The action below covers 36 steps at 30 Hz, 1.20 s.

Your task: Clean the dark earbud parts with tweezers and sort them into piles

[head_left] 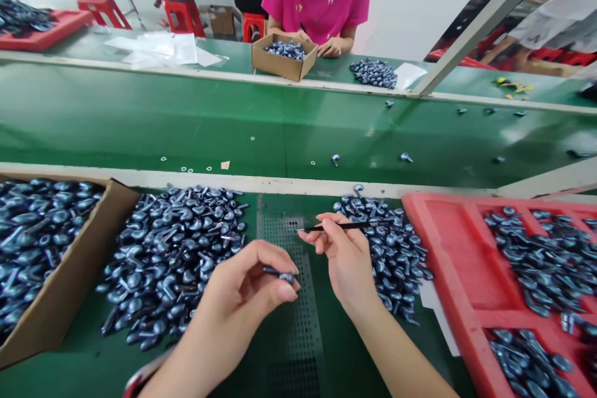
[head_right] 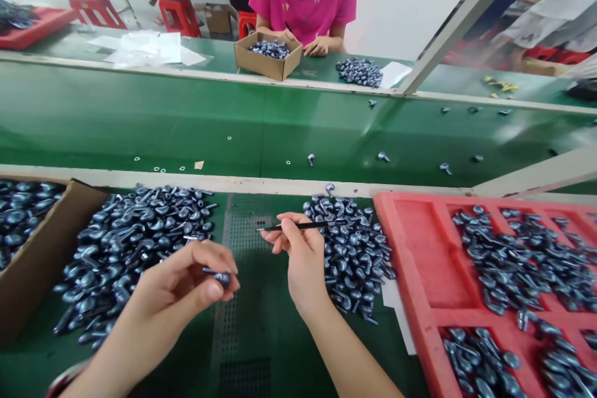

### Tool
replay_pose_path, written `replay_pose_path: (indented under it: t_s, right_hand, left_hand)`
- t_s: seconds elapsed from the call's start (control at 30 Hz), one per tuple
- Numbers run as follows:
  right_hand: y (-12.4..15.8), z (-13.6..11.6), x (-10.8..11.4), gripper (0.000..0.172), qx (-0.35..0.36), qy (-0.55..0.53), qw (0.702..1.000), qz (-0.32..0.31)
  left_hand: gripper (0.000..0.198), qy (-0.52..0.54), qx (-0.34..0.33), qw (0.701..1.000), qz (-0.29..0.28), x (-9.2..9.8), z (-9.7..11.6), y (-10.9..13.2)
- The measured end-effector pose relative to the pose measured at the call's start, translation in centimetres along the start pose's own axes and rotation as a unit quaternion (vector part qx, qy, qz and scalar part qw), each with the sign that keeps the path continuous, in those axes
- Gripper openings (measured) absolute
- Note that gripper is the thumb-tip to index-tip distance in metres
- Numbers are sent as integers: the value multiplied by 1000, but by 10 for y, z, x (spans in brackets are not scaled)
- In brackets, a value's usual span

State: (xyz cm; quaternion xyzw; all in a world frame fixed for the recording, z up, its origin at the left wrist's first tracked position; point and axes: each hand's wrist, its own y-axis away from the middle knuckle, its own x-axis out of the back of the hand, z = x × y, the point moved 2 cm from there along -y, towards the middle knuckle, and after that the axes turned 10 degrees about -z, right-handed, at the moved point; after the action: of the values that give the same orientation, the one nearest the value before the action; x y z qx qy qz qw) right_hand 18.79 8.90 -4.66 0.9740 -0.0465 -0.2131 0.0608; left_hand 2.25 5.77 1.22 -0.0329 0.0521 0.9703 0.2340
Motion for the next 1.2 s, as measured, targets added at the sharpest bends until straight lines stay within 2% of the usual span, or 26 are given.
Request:
replay_pose_path:
  t_s: [0.1, 0.17, 0.27, 0.43, 0.67, 0.83, 1.2]
  right_hand:
    - [16, -21, -11, 7, -2, -17, 1000, -16]
    - [30, -34, -20, 9, -6, -24, 999, -36]
    - [51, -47, -31, 13, -2, -15, 997, -80]
    - [72, -54, -35, 14, 22, 28, 995, -96]
    - [79, -58, -36, 14, 27, 37, 993, -104]
    - [81, -58, -38, 15, 25, 37, 993, -107]
    - [87, -57, -39, 14, -2, 43, 995, -92]
  left_hand:
    - [8, 55, -12, 997, 59, -6, -23, 14]
    - [12, 75, -21, 994, 78, -8, -29, 18]
    - [12, 164, 1, 983, 80, -12, -28, 22]
    - [5, 290, 42, 954, 65, -15, -20, 24]
    - [7, 303, 68, 945, 106, -19, -13, 26]
    - [7, 315, 87, 940, 101, -21, -5, 28]
    - [6, 314, 91, 940, 97, -19, -5, 30]
